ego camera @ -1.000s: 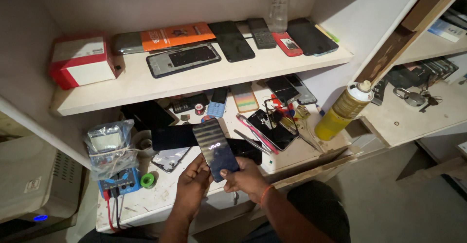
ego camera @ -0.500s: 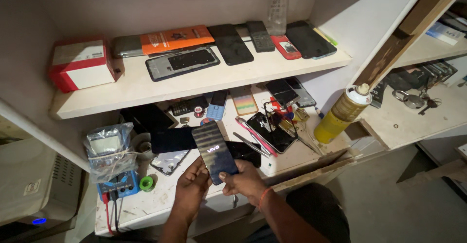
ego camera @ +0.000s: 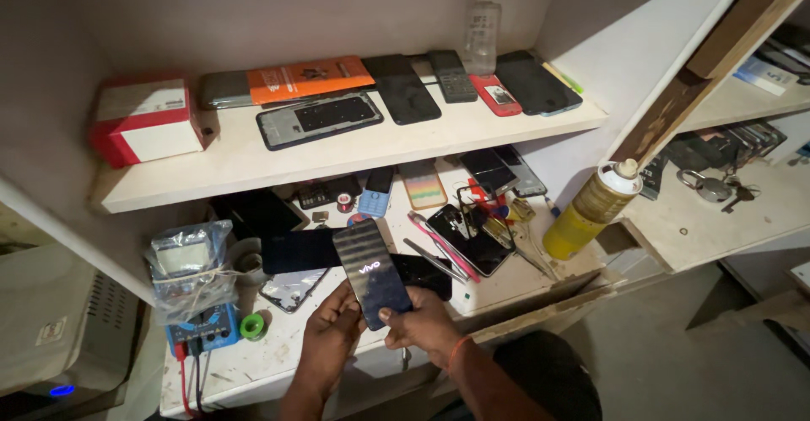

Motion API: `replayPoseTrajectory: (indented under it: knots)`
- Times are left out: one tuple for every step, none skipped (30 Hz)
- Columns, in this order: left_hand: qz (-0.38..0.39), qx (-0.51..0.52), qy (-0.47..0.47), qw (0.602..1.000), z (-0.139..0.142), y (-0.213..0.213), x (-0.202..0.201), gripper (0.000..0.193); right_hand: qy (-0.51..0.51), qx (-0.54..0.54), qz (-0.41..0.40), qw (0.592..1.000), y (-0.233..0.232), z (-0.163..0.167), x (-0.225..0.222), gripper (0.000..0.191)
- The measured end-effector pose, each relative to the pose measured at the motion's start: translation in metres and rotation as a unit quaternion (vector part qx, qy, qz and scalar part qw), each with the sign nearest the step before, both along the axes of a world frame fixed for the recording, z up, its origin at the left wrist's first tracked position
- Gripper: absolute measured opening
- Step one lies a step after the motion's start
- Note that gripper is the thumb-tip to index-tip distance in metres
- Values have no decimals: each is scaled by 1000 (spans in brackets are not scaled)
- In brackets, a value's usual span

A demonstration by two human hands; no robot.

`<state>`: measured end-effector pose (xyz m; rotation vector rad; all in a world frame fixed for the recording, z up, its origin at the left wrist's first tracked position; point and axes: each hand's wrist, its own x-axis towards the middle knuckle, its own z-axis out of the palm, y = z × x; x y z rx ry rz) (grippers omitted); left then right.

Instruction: The person works on a disassembled Vivo smartphone at a repair bench, using a pry tool to work around the open phone body and battery, then presses the back cover into place. They power the phone on, watch the boot screen, and tap the screen to test it once the home screen appears.

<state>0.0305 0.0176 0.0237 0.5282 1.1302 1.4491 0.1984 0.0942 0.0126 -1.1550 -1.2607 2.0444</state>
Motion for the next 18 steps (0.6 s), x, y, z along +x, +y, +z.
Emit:
replayPoseTrajectory:
  knots:
    - [0, 8, -12, 1000, 0, 0, 0, 48, 1, 0, 1, 1000, -1, 1, 0, 19]
    - [0, 17, -23, 1000, 0, 0, 1, 48, 2, 2, 1, 1000, -1, 1, 0, 18]
    - [-1, 27, -34, 999, 0, 0, 1, 48, 3, 4, 1, 1000, -1, 2, 0, 18]
    - [-3, 36, -34, 999, 0, 2, 0, 48, -2, 8, -1, 1000, 0, 3, 0, 18]
    - [-5, 43, -36, 998, 0, 1, 1, 48, -9, 10, -3, 1000, -1, 4, -1, 18]
    - [-7, 50, -37, 998, 0, 1, 1, 48, -16, 11, -4, 1000, -1, 4, -1, 17]
    - [-5, 41, -31, 999, 1, 1, 1, 49, -18, 12, -4, 1000, -1, 5, -2, 17]
    - [-4, 32, -25, 999, 1, 0, 1, 49, -20, 12, -5, 1000, -1, 6, -2, 17]
    - [-3, 25, -19, 1000, 2, 0, 1, 49, -22, 14, -5, 1000, -1, 6, -2, 16]
    - [-4, 30, -22, 999, 3, 0, 0, 50, -19, 12, -5, 1000, -2, 6, -2, 16]
    - [-5, 37, -26, 999, 3, -1, 0, 50, -17, 10, -5, 1000, -2, 7, -2, 16]
    - [-6, 44, -30, 999, 4, 0, 0, 51, -15, 9, -5, 1000, -1, 7, -2, 16]
    - [-2, 38, -30, 999, 5, -1, 1, 50, -14, 8, -3, 1000, -1, 7, -2, 16]
    - [2, 32, -29, 999, 5, 0, 1, 50, -13, 8, -1, 1000, -1, 6, -2, 16]
    - [5, 26, -28, 999, 6, 0, 1, 50, -11, 7, 1, 1000, 0, 6, -2, 16]
    - [4, 20, -25, 999, 7, 0, 1, 50, -9, 8, 3, 1000, 0, 5, -2, 17]
    - [3, 13, -22, 1000, 7, 0, 0, 50, -7, 7, 4, 1000, 0, 4, -2, 17]
    - [1, 7, -19, 1000, 8, 0, 0, 49, -5, 8, 4, 1000, 1, 3, -2, 17]
